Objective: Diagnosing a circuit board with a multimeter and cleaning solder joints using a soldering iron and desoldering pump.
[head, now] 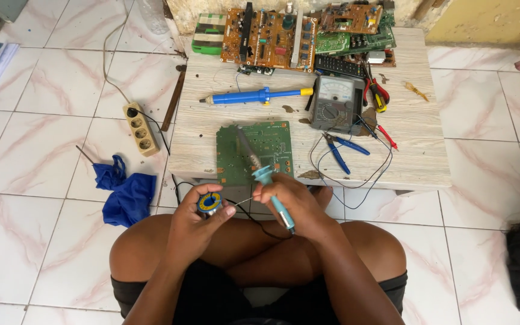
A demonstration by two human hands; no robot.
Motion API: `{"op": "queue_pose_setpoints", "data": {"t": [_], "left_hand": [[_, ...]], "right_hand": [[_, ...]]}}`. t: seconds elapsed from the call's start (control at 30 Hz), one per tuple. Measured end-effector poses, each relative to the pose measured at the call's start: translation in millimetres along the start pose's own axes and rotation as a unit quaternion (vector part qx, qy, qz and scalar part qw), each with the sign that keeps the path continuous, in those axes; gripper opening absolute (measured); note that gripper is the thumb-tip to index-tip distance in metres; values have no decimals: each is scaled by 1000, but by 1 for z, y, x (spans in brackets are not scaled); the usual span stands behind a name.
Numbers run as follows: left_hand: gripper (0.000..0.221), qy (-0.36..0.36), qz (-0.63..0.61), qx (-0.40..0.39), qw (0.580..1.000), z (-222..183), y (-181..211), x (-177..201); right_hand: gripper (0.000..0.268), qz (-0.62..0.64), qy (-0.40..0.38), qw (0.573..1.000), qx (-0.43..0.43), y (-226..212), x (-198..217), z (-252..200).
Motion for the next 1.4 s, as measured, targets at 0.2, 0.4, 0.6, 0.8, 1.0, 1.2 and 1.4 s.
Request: {"op": "queue_pose_setpoints", "data": {"t": [0.2,0.4,0.6,0.8,1.0,1.2,1.4], "left_hand": [[46,85,9,-13,996,45,-1,37],[49,83,-51,0,995,97,-36,44],[54,61,-100,-11,993,109,-63,43],[49,98,-128,-56,985,119,-55,51],[43,121,-78,-97,985,114,-54,50],[44,-70,-138,-74,985,83,-84,5],[36,-125,-223,-84,963,85,-98,1]], "right_hand": [[20,49,153,986,-48,71,20,-38],[17,20,185,977,-102,78,12,-32],[14,39,170,978,-118,91,-10,-24],[15,66,163,978,-112,99,-29,-16],[20,-14,160,983,-92,91,-32,-8],[37,-1,119,992,-34,67,-36,-8],[31,52,98,993,-44,67,-49,-18]]}}
Point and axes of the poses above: each hand's wrist, its own z-axis towards the middle knuckle, its own x-axis out of the back of the hand, y = z × x, the point moved 1 cm from there along z, towards the middle knuckle, and after that the axes turned 13 degrees about -y, right-handed, at the moved point
